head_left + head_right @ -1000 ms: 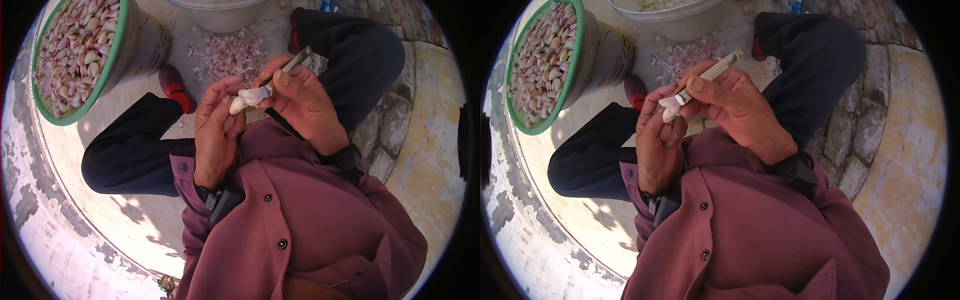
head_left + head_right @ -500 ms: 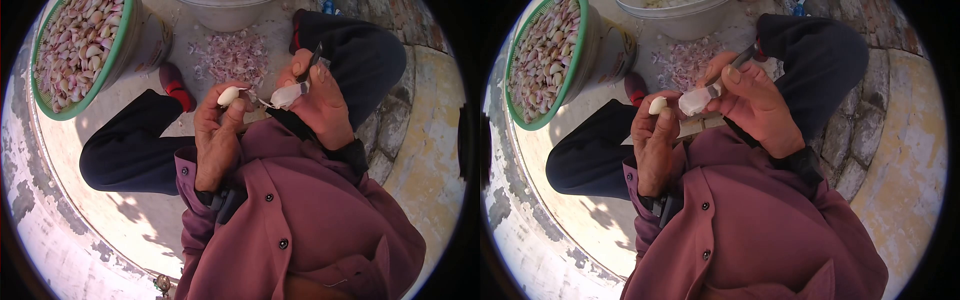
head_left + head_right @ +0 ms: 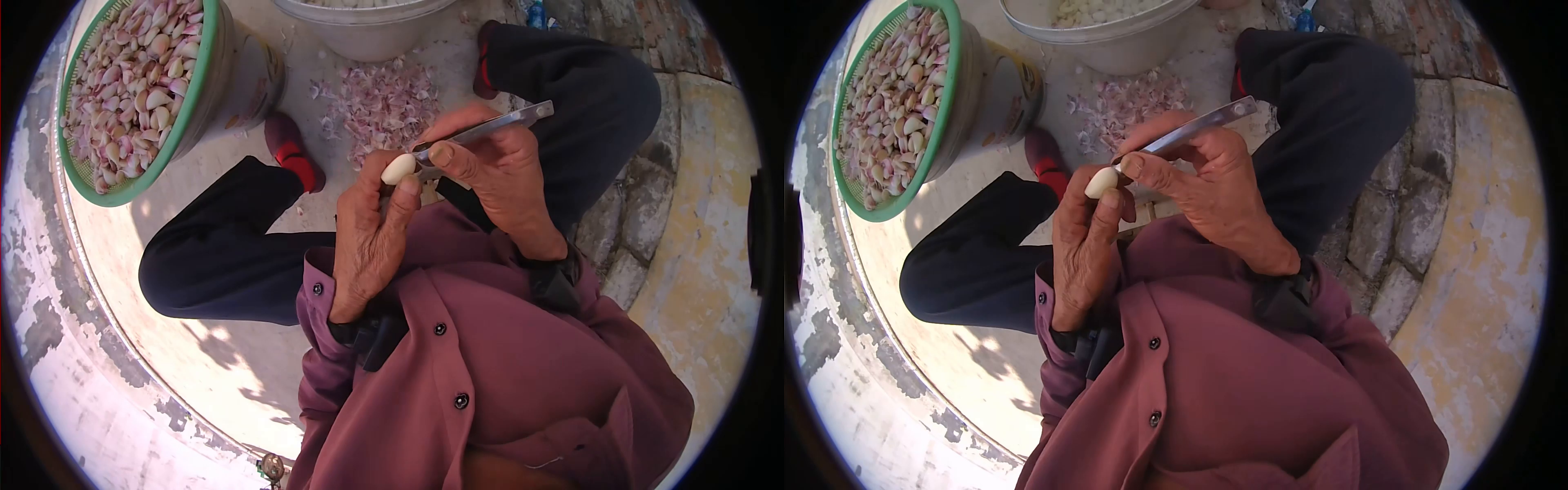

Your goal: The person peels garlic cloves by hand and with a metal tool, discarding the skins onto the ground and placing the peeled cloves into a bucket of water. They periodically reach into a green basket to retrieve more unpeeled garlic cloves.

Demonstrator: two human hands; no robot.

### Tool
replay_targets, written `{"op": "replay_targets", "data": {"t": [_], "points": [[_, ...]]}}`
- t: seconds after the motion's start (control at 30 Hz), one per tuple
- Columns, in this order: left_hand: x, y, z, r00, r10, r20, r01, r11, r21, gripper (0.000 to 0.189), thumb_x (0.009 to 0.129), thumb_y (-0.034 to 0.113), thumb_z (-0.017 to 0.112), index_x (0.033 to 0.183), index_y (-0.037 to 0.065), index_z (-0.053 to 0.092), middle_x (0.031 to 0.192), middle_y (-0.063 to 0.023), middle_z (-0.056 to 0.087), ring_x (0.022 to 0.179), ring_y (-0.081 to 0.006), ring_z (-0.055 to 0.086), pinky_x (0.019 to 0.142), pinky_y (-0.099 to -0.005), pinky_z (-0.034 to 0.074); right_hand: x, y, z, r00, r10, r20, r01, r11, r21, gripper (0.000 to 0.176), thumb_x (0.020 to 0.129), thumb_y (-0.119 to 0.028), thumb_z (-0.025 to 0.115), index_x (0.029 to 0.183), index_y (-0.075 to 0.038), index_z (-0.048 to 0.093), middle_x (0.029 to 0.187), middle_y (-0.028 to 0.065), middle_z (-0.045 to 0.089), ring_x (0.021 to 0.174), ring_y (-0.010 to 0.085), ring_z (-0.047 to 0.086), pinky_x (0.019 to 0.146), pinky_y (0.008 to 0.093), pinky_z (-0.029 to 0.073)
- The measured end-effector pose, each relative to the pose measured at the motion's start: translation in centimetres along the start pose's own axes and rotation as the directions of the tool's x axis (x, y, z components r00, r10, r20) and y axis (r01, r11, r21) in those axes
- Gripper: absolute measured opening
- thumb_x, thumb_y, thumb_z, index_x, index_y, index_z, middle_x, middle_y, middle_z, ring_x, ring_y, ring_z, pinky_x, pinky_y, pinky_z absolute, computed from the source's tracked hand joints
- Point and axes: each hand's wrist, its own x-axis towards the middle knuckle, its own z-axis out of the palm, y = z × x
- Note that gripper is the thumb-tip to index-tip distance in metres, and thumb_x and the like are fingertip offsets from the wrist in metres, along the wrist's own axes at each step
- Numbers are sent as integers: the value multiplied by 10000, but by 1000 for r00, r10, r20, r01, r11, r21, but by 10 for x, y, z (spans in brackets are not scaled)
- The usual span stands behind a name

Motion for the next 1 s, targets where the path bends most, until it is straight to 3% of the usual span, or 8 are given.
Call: {"op": "replay_targets", "data": {"t": [0.4,0.57,0.63,0.73,0.8,0.83,0.87,1.0], "points": [[28,51,-2,941,252,-225,-223,964,146,328,972,357,522,947,31,541,678,24,434,593,-51,365,546,-211,283,-1,21,-12,998,34,-44,-44,963,-266,143,885,-159,691,943,-31,661,860,10,639,827,66,576,736,225,454],[102,124,-17,690,670,-275,-602,742,297,293,913,272,635,1019,3,590,801,-15,564,680,-90,467,622,-230,391,-4,30,-10,976,212,-38,-216,958,-188,160,868,-172,710,936,-33,669,861,-5,640,829,71,576,767,241,452],[146,139,-34,747,665,17,-335,354,873,266,883,194,661,1060,11,582,753,-31,540,661,-114,482,610,-269,413,-3,32,-10,978,204,-36,-208,960,-188,157,868,-169,709,937,-33,670,862,-4,640,827,73,576,771,244,453],[172,124,-44,718,696,23,-403,389,828,276,878,156,645,1106,25,561,734,-43,512,627,-146,494,584,-316,425,-4,34,-15,987,156,-37,-160,969,-190,154,870,-165,707,941,-34,670,861,-2,640,821,74,576,770,244,454],[161,105,-46,820,570,-60,-421,671,611,287,895,121,599,1153,11,538,843,-53,558,701,-156,525,648,-320,430,-7,37,-18,990,126,-64,-135,976,-171,153,872,-164,704,945,-34,669,860,0,639,816,73,575,766,242,455],[151,90,-49,925,378,-30,-372,921,116,292,895,103,581,1164,2,533,916,-66,569,760,-153,529,696,-308,425,-7,37,-18,987,135,-87,-146,980,-135,154,874,-163,702,951,-33,667,863,2,639,816,73,575,763,236,453],[143,77,-52,971,222,94,-167,901,-399,297,894,84,562,1175,-7,529,989,-80,579,819,-150,534,745,-296,421,-4,35,-19,985,139,-102,-150,983,-106,155,877,-162,700,956,-33,666,867,5,639,815,72,575,760,230,452],[93,20,-40,994,99,56,-29,695,-718,349,910,73,525,1245,-11,471,1212,-177,555,988,-199,564,896,-295,441,2,24,-10,996,24,-85,-31,995,-91,141,864,-123,706,955,-27,658,890,19,661,830,88,609,779,249,480]]}}
